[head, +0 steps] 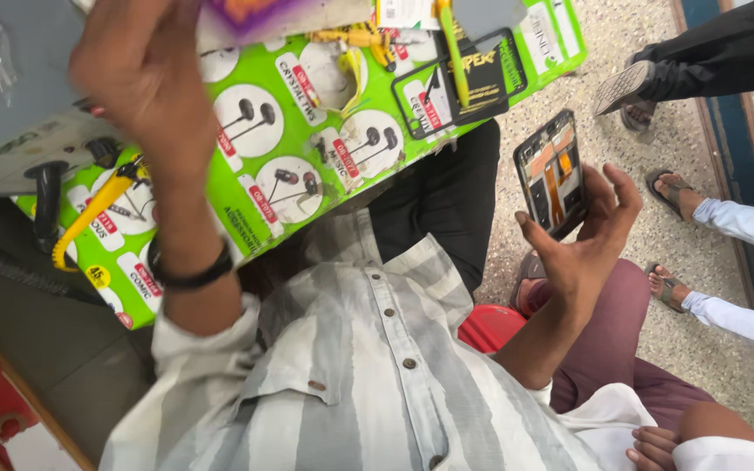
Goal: The person is repairing a smartphone by manipulating its internal components. They use a yellow screwdriver to unscrew and remove parts from the phone's chassis, which is placed on a green box. The person handles small connectors and screws with their fingers, occasionally adjusting the phone's position.
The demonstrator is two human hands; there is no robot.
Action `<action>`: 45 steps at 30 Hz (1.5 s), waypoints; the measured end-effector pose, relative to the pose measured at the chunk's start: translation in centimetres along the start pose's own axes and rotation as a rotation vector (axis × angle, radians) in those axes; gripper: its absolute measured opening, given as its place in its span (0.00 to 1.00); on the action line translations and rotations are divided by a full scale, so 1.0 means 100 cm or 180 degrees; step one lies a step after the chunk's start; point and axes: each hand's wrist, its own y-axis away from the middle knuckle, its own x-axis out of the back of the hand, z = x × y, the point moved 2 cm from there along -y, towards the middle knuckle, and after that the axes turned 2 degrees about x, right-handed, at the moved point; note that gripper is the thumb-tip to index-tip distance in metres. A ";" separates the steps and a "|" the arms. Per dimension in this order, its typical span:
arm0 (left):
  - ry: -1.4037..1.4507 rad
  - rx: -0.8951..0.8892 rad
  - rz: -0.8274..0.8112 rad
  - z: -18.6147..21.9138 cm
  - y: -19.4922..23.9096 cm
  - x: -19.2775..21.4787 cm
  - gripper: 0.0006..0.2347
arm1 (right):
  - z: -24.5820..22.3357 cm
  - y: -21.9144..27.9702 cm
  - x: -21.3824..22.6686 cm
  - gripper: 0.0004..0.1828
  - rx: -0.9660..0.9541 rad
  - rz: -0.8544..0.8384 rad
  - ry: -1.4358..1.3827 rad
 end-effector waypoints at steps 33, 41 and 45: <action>-0.0057 0.1015 -0.1523 0.005 0.150 0.122 0.34 | -0.138 -0.010 -0.232 0.45 0.2050 -0.2988 0.0703; 0.0029 0.0743 -0.1727 -0.016 0.147 0.122 0.23 | -0.132 -0.013 -0.232 0.32 0.2389 -0.3137 0.0764; 0.0130 0.0818 -0.1699 -0.019 0.148 0.122 0.23 | -0.127 -0.023 -0.230 0.28 0.2818 -0.3130 0.1247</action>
